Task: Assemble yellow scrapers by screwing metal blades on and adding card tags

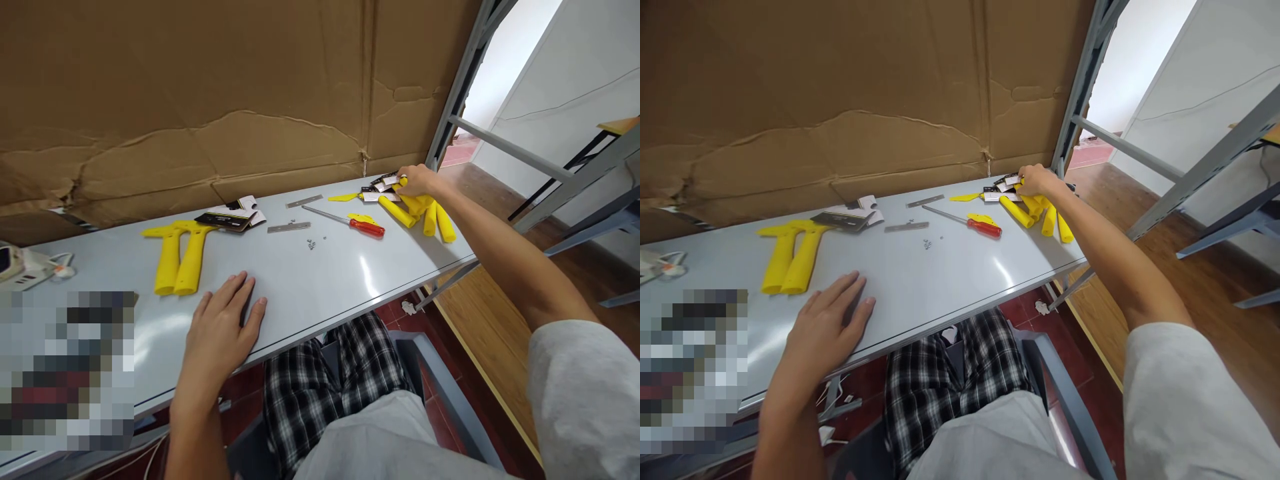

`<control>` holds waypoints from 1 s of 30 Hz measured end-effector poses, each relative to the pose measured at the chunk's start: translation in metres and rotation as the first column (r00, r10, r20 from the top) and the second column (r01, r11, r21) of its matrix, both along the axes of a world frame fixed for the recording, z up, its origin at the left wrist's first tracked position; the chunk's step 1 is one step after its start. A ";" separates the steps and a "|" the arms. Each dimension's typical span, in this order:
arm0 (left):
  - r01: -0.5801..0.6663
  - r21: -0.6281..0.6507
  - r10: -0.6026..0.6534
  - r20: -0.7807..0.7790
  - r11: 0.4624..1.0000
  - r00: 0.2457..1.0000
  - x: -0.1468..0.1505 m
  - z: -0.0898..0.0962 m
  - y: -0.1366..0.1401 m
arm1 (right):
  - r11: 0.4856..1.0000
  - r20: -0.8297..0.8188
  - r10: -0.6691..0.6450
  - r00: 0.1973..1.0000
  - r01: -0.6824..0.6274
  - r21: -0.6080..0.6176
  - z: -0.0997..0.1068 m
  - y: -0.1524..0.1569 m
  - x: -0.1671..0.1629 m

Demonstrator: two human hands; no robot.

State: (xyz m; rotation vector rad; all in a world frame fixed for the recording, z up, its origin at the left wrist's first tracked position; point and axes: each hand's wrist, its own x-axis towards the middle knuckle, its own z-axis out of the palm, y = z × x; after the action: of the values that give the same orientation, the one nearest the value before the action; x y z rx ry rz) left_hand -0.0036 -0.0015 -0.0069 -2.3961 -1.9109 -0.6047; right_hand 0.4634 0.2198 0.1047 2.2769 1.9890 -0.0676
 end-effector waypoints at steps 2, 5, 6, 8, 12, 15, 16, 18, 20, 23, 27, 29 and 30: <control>-0.001 -0.002 0.001 0.006 1.000 1.000 0.000 0.000 0.000 | 1.000 0.000 0.016 1.000 -0.016 -0.017 0.001 0.004 -0.001; -0.003 -0.006 0.003 0.015 1.000 1.000 0.001 0.001 -0.001 | 0.999 0.003 -0.002 1.000 0.002 -0.032 0.007 0.004 -0.007; -0.006 -0.007 0.006 0.016 1.000 1.000 0.001 0.002 -0.001 | 1.000 0.009 -0.014 1.000 0.014 -0.028 0.009 0.001 -0.009; -0.007 -0.010 0.007 0.015 1.000 1.000 0.002 0.002 -0.002 | 0.999 0.030 -0.040 0.999 0.040 0.010 0.012 -0.007 -0.015; -0.012 -0.031 0.013 0.018 0.999 1.000 0.003 0.006 -0.003 | 0.990 0.052 -0.002 0.999 -0.005 0.143 0.010 -0.034 -0.030; -0.024 -0.054 0.026 0.028 0.998 0.999 0.006 0.012 -0.006 | 0.993 0.063 0.073 0.995 -0.078 0.092 0.003 -0.051 -0.045; -0.026 -0.062 0.028 0.029 0.998 0.999 0.007 0.013 -0.007 | 0.993 0.065 0.092 0.994 -0.096 0.064 0.000 -0.055 -0.050; -0.026 -0.076 0.029 0.031 0.997 0.999 0.008 0.016 -0.008 | 0.993 0.054 0.113 0.992 -0.115 0.033 -0.006 -0.058 -0.057; -0.026 -0.083 0.029 0.039 0.996 0.999 0.008 0.017 -0.009 | 0.993 0.032 0.118 0.992 -0.119 0.017 -0.011 -0.057 -0.060; -0.027 -0.089 0.031 0.046 0.996 0.998 0.008 0.017 -0.008 | 0.992 0.021 0.126 0.992 -0.126 0.005 -0.016 -0.051 -0.062; -0.032 -0.094 0.035 0.034 0.995 0.999 0.008 0.016 -0.007 | 0.990 -0.027 0.132 0.991 -0.130 0.053 -0.019 -0.047 -0.064; -0.029 -0.097 0.032 0.030 0.995 0.999 0.008 0.017 -0.006 | 0.991 -0.076 0.113 0.991 -0.107 0.086 -0.016 -0.049 -0.061; -0.027 -0.099 0.030 0.029 0.995 0.999 0.008 0.017 -0.006 | 0.990 -0.096 0.100 0.990 -0.089 0.114 -0.014 -0.052 -0.057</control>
State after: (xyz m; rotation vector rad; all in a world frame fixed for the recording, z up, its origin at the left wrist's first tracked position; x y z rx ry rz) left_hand 0.0047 -0.0078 0.0100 -2.4260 -2.0297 -0.5624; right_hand 0.4059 0.1680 0.0908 2.2825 2.2009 -0.0690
